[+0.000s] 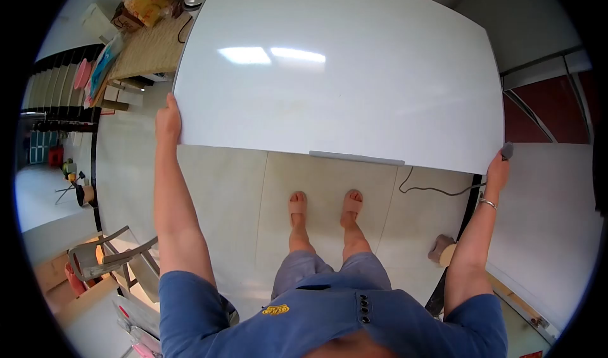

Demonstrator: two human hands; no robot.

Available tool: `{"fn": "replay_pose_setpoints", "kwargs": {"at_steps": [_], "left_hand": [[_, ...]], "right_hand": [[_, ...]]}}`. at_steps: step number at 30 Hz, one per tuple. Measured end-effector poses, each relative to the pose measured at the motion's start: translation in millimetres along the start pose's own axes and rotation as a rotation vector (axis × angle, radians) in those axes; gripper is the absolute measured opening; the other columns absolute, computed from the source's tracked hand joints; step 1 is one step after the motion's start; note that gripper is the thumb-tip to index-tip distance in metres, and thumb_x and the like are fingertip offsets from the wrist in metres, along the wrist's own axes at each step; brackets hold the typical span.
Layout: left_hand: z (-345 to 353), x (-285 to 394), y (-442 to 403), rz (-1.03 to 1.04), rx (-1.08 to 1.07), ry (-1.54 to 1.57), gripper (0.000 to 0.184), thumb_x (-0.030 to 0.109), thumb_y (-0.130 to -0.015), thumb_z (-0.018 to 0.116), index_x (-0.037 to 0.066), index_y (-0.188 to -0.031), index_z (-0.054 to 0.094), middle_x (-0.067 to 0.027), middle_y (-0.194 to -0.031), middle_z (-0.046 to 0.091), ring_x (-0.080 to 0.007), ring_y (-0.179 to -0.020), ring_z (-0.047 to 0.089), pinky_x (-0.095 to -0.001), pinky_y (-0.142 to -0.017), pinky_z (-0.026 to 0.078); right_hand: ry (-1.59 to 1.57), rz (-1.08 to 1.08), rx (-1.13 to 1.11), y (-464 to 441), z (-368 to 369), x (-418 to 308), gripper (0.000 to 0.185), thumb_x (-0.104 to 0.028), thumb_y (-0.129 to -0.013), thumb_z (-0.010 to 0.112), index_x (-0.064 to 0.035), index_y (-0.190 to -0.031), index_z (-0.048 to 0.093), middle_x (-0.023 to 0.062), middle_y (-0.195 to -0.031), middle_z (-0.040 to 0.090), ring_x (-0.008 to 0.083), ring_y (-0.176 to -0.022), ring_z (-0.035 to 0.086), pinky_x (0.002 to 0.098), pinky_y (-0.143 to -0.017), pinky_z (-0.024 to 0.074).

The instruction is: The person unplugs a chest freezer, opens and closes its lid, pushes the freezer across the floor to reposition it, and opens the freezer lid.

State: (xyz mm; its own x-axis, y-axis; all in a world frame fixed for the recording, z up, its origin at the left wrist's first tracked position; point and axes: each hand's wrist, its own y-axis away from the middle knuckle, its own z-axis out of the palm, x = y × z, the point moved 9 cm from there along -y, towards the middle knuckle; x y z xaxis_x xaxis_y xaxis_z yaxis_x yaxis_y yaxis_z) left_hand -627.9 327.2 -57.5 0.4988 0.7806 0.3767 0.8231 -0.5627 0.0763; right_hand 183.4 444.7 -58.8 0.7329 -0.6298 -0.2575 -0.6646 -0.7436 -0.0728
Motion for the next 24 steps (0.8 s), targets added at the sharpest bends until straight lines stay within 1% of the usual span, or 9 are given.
{"fn": "replay_pose_setpoints", "kwargs": {"at_steps": [7,10,12,14,17,19,22,23,24], "left_hand": [[7,-19,-2,-0.065,0.006,-0.010,0.067,0.053,-0.078,0.022,-0.004,-0.089,0.055,-0.0251,-0.092,0.051,-0.0369,-0.092,0.046,-0.0394,-0.078,0.036],[4,-13,8,0.014,-0.007,0.032,0.067,0.052,-0.078,0.021,-0.005,-0.091,0.054,-0.0246,-0.093,0.051,-0.0369,-0.093,0.046,-0.0391,-0.078,0.036],[3,-15,12,0.030,0.042,0.094,0.069,0.052,-0.079,0.024,-0.010,-0.085,0.053,-0.0278,-0.086,0.052,-0.0387,-0.084,0.049,-0.0380,-0.074,0.037],[-1,-13,24,-0.046,0.009,0.080,0.067,0.051,-0.080,0.024,-0.009,-0.084,0.054,-0.0267,-0.086,0.053,-0.0383,-0.084,0.049,-0.0383,-0.074,0.037],[0,-5,28,-0.036,0.018,0.042,0.065,0.051,-0.079,0.021,-0.004,-0.088,0.055,-0.0217,-0.087,0.055,-0.0342,-0.084,0.050,-0.0378,-0.074,0.038],[-1,-9,30,-0.138,-0.029,0.028,0.065,0.051,-0.079,0.022,-0.003,-0.086,0.056,-0.0199,-0.084,0.056,-0.0323,-0.080,0.052,-0.0376,-0.072,0.039],[7,-22,23,-0.102,-0.140,-0.042,0.063,0.051,-0.079,0.023,-0.002,-0.086,0.056,-0.0171,-0.083,0.057,-0.0301,-0.078,0.053,-0.0366,-0.069,0.039],[8,-25,28,-0.100,-0.134,-0.041,0.063,0.051,-0.079,0.023,-0.002,-0.086,0.056,-0.0171,-0.083,0.057,-0.0301,-0.078,0.053,-0.0366,-0.069,0.039],[1,-24,36,-0.078,-0.008,0.002,0.062,0.051,-0.079,0.023,-0.001,-0.086,0.056,-0.0158,-0.082,0.057,-0.0296,-0.077,0.053,-0.0361,-0.068,0.040]], "right_hand": [[-0.015,0.036,0.070,5,-9,0,0.048,-0.044,-0.077,0.034,-0.0025,-0.094,0.053,0.0180,-0.093,0.054,0.0353,-0.086,0.050,0.0416,-0.071,0.0399],[0.010,0.019,0.081,-4,-1,8,0.048,-0.043,-0.077,0.035,-0.0014,-0.093,0.053,0.0188,-0.092,0.054,0.0354,-0.085,0.050,0.0416,-0.071,0.0401],[0.024,0.015,0.087,-9,-1,8,0.048,-0.042,-0.077,0.035,-0.0008,-0.093,0.053,0.0192,-0.091,0.054,0.0354,-0.085,0.050,0.0415,-0.071,0.0401],[0.059,0.030,0.062,-11,1,10,0.047,-0.041,-0.077,0.036,-0.0002,-0.093,0.053,0.0193,-0.090,0.054,0.0356,-0.084,0.050,0.0415,-0.070,0.0402],[0.045,0.011,0.102,-16,4,13,0.046,-0.041,-0.077,0.037,-0.0005,-0.093,0.053,0.0193,-0.090,0.054,0.0356,-0.083,0.051,0.0415,-0.071,0.0401],[0.038,0.033,0.098,-9,-3,7,0.047,-0.041,-0.077,0.037,-0.0003,-0.093,0.053,0.0195,-0.090,0.054,0.0356,-0.084,0.050,0.0411,-0.071,0.0399],[-0.055,-0.003,0.072,-12,0,11,0.049,-0.042,-0.077,0.037,0.0006,-0.094,0.052,0.0202,-0.090,0.054,0.0357,-0.085,0.050,0.0404,-0.072,0.0395],[-0.131,-0.053,0.060,-16,5,10,0.050,-0.043,-0.077,0.036,0.0013,-0.094,0.052,0.0206,-0.090,0.054,0.0358,-0.085,0.050,0.0400,-0.072,0.0393],[-0.139,-0.052,0.061,-16,1,4,0.050,-0.043,-0.077,0.036,0.0013,-0.094,0.052,0.0206,-0.090,0.054,0.0358,-0.085,0.050,0.0400,-0.072,0.0393]]}}
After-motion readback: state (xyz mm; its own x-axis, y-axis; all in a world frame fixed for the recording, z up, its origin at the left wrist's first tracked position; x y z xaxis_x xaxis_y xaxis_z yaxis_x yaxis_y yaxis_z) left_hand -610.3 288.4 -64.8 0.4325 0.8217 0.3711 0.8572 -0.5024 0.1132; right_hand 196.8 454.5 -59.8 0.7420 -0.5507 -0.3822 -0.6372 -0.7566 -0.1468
